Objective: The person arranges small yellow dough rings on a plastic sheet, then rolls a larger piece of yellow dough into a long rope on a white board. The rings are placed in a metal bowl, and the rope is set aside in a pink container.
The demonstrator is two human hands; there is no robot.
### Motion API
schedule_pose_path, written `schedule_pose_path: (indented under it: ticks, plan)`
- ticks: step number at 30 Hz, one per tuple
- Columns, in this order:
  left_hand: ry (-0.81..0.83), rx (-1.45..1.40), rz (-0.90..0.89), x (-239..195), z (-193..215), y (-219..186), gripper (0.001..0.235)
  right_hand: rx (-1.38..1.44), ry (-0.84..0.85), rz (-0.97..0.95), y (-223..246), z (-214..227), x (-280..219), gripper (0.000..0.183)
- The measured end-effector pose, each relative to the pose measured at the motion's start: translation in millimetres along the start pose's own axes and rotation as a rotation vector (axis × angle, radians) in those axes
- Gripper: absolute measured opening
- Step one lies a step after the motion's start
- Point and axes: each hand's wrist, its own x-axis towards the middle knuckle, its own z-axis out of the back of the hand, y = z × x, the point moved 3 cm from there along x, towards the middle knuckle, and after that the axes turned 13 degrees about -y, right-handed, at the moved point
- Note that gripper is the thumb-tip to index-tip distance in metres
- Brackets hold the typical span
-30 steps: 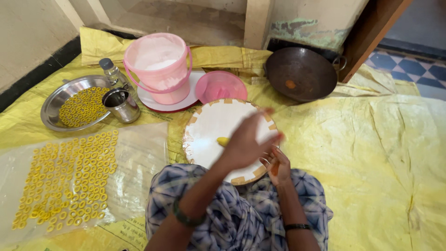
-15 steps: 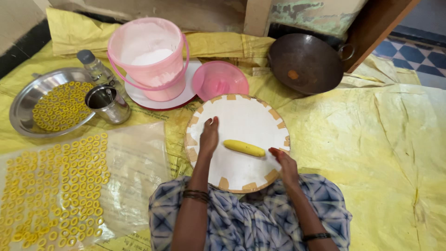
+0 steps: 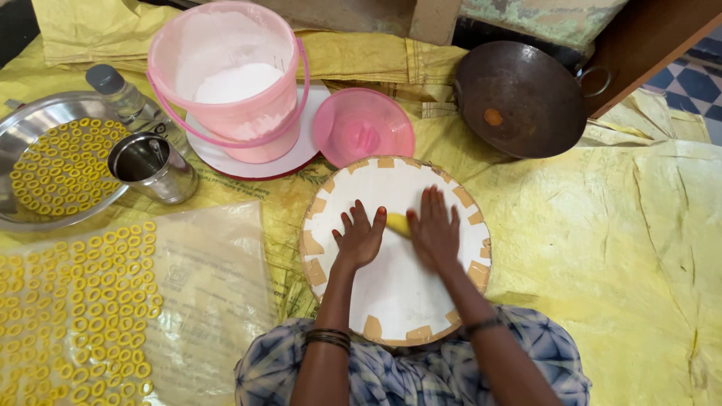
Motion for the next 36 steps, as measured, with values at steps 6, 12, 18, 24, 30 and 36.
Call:
schedule_pose_path:
  ticks: [6, 12, 18, 24, 30, 36]
  plan:
    - [0.02, 0.013, 0.009, -3, 7, -8, 0.108, -0.043, -0.047, 0.072, -7, -1, 55, 0.069]
    - [0.017, -0.023, 0.021, -7, 9, -9, 0.109, 0.096, 0.054, 0.375, 20, 27, -54, 0.07]
    - [-0.011, -0.117, 0.011, -11, 14, -7, 0.111, 0.172, 0.12, 0.28, 41, 52, -125, 0.066]
    - [0.007, -0.162, 0.042, -8, 13, -4, 0.111, -0.026, -0.067, 0.33, 57, 4, -69, 0.071]
    - [0.018, -0.168, 0.038, -7, 14, -4, 0.112, -0.047, 0.11, 0.089, 39, -28, 46, 0.076]
    - [0.05, -0.219, 0.062, -9, 19, -2, 0.113, -0.053, 0.006, 0.195, 56, -8, 24, 0.069]
